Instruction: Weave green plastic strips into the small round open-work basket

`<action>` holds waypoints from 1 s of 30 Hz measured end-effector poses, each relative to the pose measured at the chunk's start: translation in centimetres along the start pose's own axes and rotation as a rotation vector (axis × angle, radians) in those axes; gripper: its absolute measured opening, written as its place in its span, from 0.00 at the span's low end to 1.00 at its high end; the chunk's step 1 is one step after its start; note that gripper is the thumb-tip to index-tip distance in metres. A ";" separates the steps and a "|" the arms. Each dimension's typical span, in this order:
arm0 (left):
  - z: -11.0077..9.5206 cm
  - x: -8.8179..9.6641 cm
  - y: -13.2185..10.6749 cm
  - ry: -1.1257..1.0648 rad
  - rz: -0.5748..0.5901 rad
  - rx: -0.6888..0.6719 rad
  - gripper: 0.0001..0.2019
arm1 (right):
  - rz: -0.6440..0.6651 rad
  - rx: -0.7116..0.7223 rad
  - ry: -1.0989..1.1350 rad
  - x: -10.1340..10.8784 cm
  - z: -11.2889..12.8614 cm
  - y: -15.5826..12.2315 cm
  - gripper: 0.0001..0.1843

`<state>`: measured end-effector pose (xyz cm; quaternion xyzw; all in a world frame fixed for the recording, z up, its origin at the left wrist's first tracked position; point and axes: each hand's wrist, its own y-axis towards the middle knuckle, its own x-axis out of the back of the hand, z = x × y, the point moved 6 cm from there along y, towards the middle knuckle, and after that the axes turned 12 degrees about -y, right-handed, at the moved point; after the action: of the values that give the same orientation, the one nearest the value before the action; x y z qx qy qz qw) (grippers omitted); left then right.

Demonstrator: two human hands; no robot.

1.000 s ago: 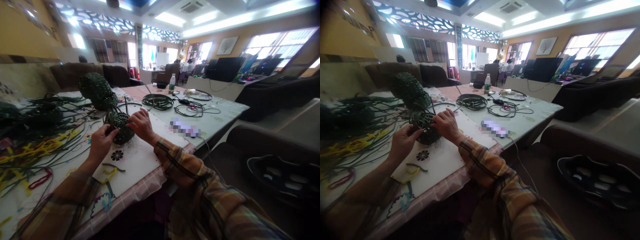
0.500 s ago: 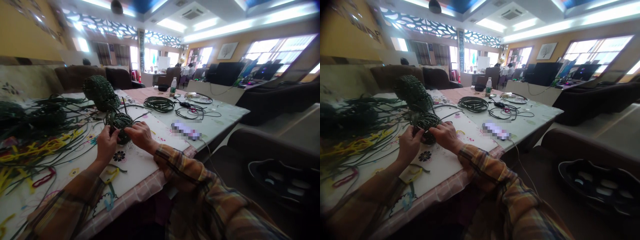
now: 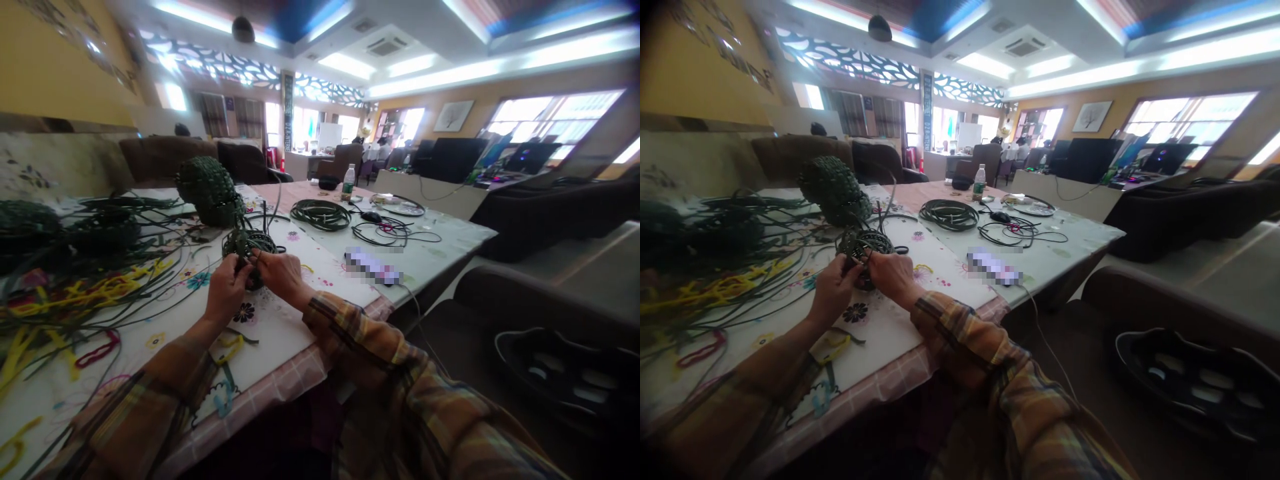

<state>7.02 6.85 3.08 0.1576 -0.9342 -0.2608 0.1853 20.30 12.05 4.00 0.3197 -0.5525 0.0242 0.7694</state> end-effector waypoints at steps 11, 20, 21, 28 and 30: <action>1.0 0.2 0.5 -0.070 -0.116 0.061 0.10 | -0.027 -0.287 1.415 -3.6 -0.6 1.0 0.18; 0.7 0.1 0.8 0.079 -0.235 0.099 0.08 | -0.047 -0.381 1.662 -4.7 -0.1 -1.5 0.18; 0.5 0.2 0.9 0.111 -0.240 0.092 0.08 | -0.067 -0.326 1.586 -4.4 -0.1 -1.7 0.18; -0.6 0.6 1.4 0.316 -0.083 0.042 0.11 | -0.374 0.145 0.369 0.6 -1.1 -0.7 0.17; -0.6 0.9 1.5 0.313 -0.052 0.044 0.12 | -0.418 0.175 0.245 1.2 -1.9 -0.2 0.14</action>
<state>6.21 7.46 4.59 0.2245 -0.8949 -0.2175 0.3185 22.42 12.56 4.57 0.4869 -0.3730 -0.0490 0.7883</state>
